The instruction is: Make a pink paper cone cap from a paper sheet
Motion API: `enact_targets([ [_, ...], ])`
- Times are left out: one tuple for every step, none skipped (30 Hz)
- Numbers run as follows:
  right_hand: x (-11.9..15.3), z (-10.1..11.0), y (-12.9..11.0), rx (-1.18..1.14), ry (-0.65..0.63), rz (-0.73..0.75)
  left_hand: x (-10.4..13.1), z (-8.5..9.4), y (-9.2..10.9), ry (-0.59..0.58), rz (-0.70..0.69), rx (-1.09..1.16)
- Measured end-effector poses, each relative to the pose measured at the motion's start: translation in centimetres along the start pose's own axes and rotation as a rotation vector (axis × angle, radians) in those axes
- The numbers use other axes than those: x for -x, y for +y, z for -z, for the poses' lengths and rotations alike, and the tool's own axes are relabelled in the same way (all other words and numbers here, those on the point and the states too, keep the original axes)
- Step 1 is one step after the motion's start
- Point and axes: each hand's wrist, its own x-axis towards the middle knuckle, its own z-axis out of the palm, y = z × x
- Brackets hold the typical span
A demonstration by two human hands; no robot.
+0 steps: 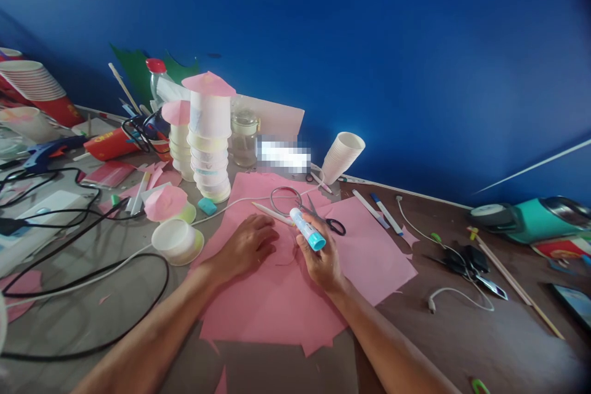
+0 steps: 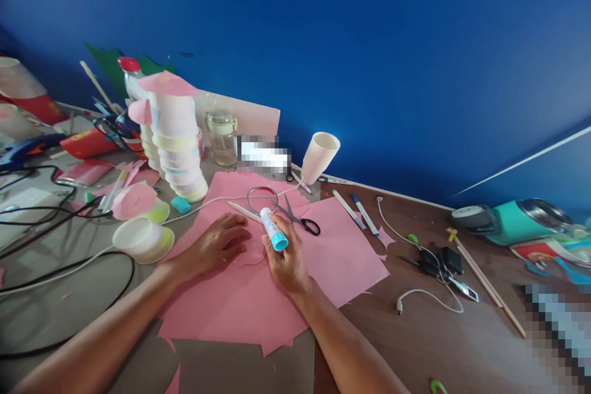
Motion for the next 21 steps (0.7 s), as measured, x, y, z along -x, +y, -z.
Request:
enact_targets([
  [-0.04,0.0,0.09,0.009,0.003,0.015,0.05,-0.11,-0.08,0.003,-0.006,-0.003],
  [-0.07,0.01,0.19,0.018,0.006,0.018,0.1,-0.22,-0.18,0.007,-0.012,-0.003],
  [-0.09,0.04,0.29,0.026,0.01,0.011,0.13,-0.31,-0.29,0.013,-0.018,-0.002],
  [-0.11,0.06,0.38,0.031,0.014,0.0,0.16,-0.38,-0.41,0.016,-0.023,0.001],
  [-0.13,0.09,0.45,0.035,0.016,-0.011,0.19,-0.42,-0.52,0.024,-0.027,0.007],
  [-0.15,0.1,0.51,0.036,0.017,-0.02,0.22,-0.44,-0.61,0.031,-0.03,0.013],
  [-0.16,0.1,0.55,0.034,0.015,-0.025,0.24,-0.42,-0.67,0.034,-0.032,0.019],
  [-0.18,0.09,0.57,0.029,0.011,-0.025,0.25,-0.36,-0.71,0.031,-0.035,0.023],
  [-0.19,0.07,0.58,0.023,0.006,-0.021,0.26,-0.28,-0.71,0.022,-0.039,0.025],
  [-0.19,0.04,0.58,0.017,0.001,-0.015,0.26,-0.17,-0.67,0.013,-0.044,0.024],
  [-0.19,0.0,0.58,0.012,-0.002,-0.008,0.26,-0.05,-0.6,0.001,-0.049,0.019],
  [-0.18,-0.03,0.57,0.008,-0.005,-0.003,0.24,0.07,-0.51,-0.011,-0.053,0.012],
  [-0.17,-0.06,0.57,0.006,-0.007,0.001,0.22,0.18,-0.4,-0.022,-0.052,0.005],
  [-0.15,-0.08,0.57,0.005,-0.009,0.002,0.19,0.27,-0.28,-0.031,-0.049,-0.004],
  [-0.12,-0.1,0.57,0.005,-0.01,0.004,0.15,0.33,-0.15,-0.038,-0.045,-0.013],
  [-0.09,-0.12,0.57,0.005,-0.011,0.007,0.11,0.37,-0.04,-0.042,-0.042,-0.022],
  [-0.05,-0.14,0.56,0.003,-0.012,0.01,0.06,0.38,0.06,-0.043,-0.04,-0.03],
  [-0.02,-0.15,0.56,0.001,-0.011,0.012,0.02,0.38,0.14,-0.04,-0.04,-0.037],
  [0.0,-0.15,0.56,-0.003,-0.01,0.014,-0.01,0.37,0.2,-0.038,-0.041,-0.045],
  [0.01,-0.15,0.56,-0.008,-0.01,0.013,-0.04,0.36,0.24,-0.038,-0.043,-0.051],
  [0.01,-0.12,0.57,-0.013,-0.01,0.007,-0.05,0.35,0.27,-0.039,-0.045,-0.056],
])
